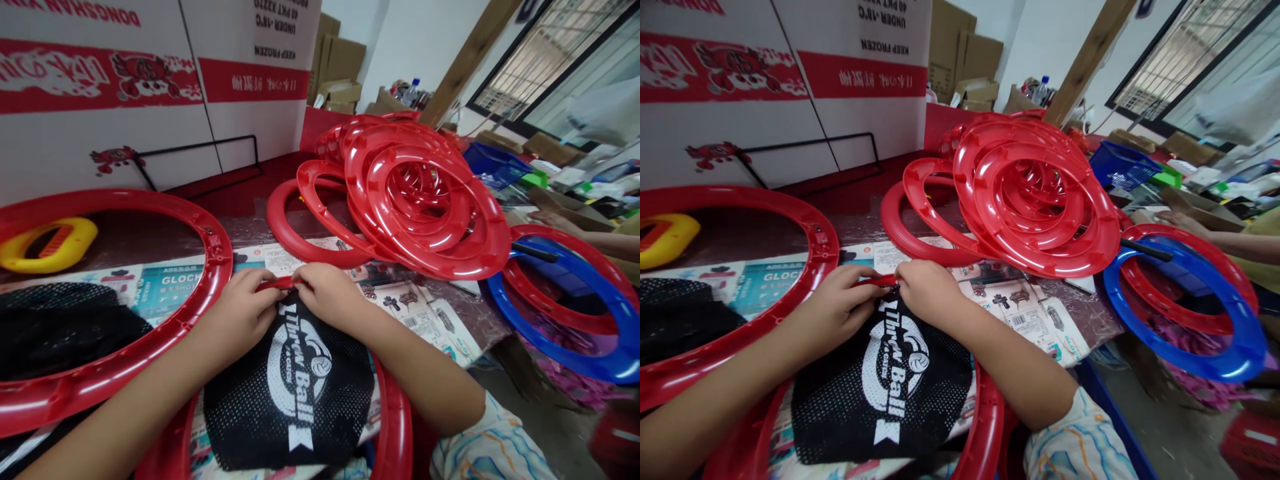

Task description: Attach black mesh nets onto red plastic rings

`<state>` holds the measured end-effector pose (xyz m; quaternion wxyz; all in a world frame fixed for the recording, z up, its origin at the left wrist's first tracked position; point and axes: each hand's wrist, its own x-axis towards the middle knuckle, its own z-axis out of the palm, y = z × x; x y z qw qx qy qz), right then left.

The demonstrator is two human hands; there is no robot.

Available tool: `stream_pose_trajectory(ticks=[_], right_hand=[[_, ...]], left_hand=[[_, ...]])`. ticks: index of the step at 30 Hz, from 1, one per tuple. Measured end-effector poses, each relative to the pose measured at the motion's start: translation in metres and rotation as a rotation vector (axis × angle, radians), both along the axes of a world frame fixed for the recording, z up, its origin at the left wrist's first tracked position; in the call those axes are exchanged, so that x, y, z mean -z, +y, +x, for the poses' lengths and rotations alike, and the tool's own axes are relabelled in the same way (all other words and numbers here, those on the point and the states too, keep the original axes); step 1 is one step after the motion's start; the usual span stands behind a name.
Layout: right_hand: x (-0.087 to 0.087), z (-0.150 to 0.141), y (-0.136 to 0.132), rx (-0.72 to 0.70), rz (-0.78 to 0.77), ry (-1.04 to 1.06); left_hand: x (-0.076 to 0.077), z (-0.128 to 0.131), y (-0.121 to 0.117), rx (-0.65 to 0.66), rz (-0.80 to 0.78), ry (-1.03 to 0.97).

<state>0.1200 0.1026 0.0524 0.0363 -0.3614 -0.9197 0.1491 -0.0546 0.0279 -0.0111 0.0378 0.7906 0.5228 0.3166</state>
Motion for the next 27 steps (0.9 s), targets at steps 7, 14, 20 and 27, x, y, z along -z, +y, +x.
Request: stream_pose_trajectory(ticks=[7,14,20,27], right_hand=[[-0.002,0.001,-0.004,-0.024,0.095,-0.095],[-0.005,0.003,-0.001,-0.129,0.083,-0.128],[-0.016,0.007,-0.001,-0.072,0.011,-0.054],[-0.034,0.011,-0.014,0.05,0.013,-0.254]], left_hand=[[0.001,0.005,-0.002,-0.027,0.004,0.146],[-0.002,0.003,-0.001,-0.017,-0.039,0.125],[-0.005,0.004,0.0,-0.007,-0.105,0.055],[-0.026,-0.004,-0.005,-0.072,-0.277,0.093]])
